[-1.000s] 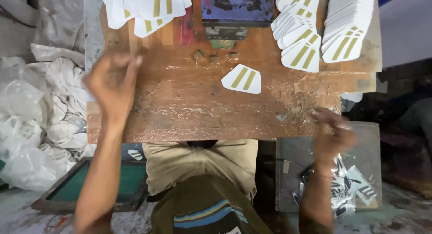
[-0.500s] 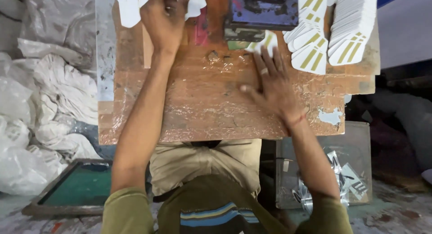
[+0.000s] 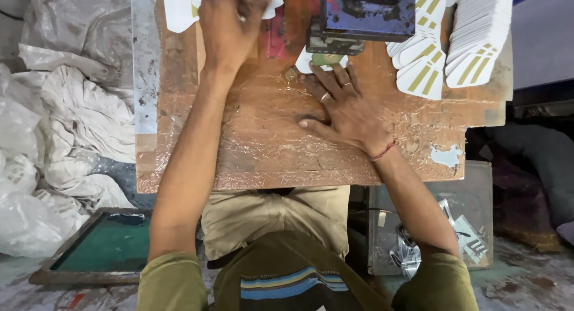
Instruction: Manually feeding small pieces of material into a press machine to apply an embossed or stamped pattern.
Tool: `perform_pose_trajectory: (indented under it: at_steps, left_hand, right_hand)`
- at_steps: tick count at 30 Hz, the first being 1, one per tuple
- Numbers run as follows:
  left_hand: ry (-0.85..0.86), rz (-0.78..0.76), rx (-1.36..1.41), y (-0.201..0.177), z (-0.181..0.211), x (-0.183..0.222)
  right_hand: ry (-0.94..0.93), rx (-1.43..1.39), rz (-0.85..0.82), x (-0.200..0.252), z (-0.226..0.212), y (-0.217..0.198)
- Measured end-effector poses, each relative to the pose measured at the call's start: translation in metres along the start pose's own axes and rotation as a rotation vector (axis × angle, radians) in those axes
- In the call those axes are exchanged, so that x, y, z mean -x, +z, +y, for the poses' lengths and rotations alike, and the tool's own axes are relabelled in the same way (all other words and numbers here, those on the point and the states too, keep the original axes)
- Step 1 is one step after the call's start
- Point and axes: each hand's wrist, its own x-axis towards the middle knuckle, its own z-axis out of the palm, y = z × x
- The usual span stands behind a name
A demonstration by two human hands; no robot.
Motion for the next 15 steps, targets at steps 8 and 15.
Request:
perform_pose_trajectory:
  at_steps: [8, 15]
  left_hand:
    - [-0.091, -0.631, -0.046, 0.022, 0.022, 0.024]
    - [-0.13, -0.621, -0.02, 0.018, 0.028, 0.02]
  right_hand:
    - [0.059, -0.055, -0.026, -0.001, -0.014, -0.014]
    - [0.069, -0.086, -0.014, -0.009, -0.023, -0.022]
